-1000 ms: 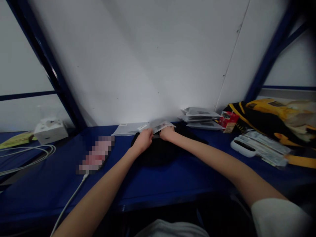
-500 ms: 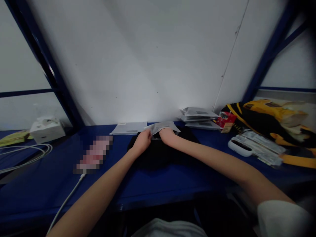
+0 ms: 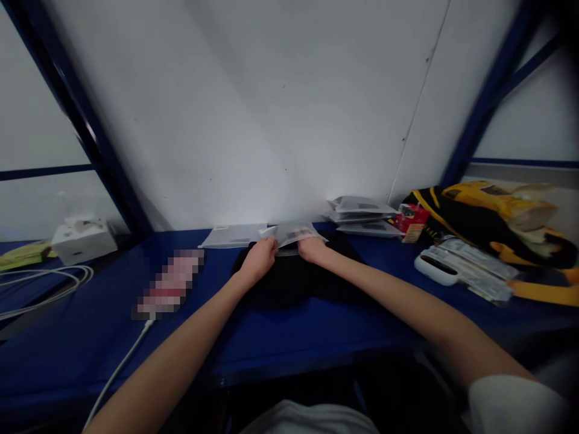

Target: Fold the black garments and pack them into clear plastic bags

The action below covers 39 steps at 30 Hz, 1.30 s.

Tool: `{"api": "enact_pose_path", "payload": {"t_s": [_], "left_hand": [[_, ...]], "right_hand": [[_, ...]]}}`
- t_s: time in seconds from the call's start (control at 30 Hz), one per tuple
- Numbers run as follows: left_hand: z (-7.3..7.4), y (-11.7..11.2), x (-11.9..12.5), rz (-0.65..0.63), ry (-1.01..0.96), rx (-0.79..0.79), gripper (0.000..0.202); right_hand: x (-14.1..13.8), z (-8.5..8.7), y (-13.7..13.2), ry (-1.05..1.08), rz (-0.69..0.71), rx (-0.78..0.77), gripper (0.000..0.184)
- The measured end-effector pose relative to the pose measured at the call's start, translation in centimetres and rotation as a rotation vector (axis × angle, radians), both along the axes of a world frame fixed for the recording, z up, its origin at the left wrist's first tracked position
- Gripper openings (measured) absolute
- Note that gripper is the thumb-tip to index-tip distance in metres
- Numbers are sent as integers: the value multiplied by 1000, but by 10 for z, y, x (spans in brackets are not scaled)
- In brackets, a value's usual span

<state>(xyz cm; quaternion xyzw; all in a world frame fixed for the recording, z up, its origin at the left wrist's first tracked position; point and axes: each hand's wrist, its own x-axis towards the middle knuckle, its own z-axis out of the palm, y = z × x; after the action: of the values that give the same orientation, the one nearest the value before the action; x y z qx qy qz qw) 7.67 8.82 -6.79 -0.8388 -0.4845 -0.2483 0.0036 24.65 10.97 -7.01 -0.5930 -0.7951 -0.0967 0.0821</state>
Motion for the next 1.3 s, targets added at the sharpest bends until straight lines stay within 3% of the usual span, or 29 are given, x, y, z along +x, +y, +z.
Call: {"api": "enact_pose_path", "payload": {"t_s": [0.2, 0.3, 0.53, 0.77, 0.97, 1.1, 1.3], "left_hand": [[7, -2, -6, -82, -119, 56, 5], [8, -1, -12, -101, -59, 50, 18], [13, -4, -16, -59, 148, 101, 12], [18, -11, -13, -52, 101, 138, 14], [16, -11, -12, -86, 93, 118, 16], [15, -9, -13, -90, 68, 157, 13], [17, -11, -11, -111, 46, 194, 15]], "right_hand": [[12, 6, -5, 67, -34, 109, 43], [18, 7, -7, 76, -18, 131, 44], [17, 17, -23, 43, 22, 247, 46], [1, 37, -54, -29, -124, 129, 25], [7, 26, -42, -34, 160, 16, 25], [9, 26, -38, 31, 197, 22, 21], [3, 29, -46, 230, 304, 197, 19]]}}
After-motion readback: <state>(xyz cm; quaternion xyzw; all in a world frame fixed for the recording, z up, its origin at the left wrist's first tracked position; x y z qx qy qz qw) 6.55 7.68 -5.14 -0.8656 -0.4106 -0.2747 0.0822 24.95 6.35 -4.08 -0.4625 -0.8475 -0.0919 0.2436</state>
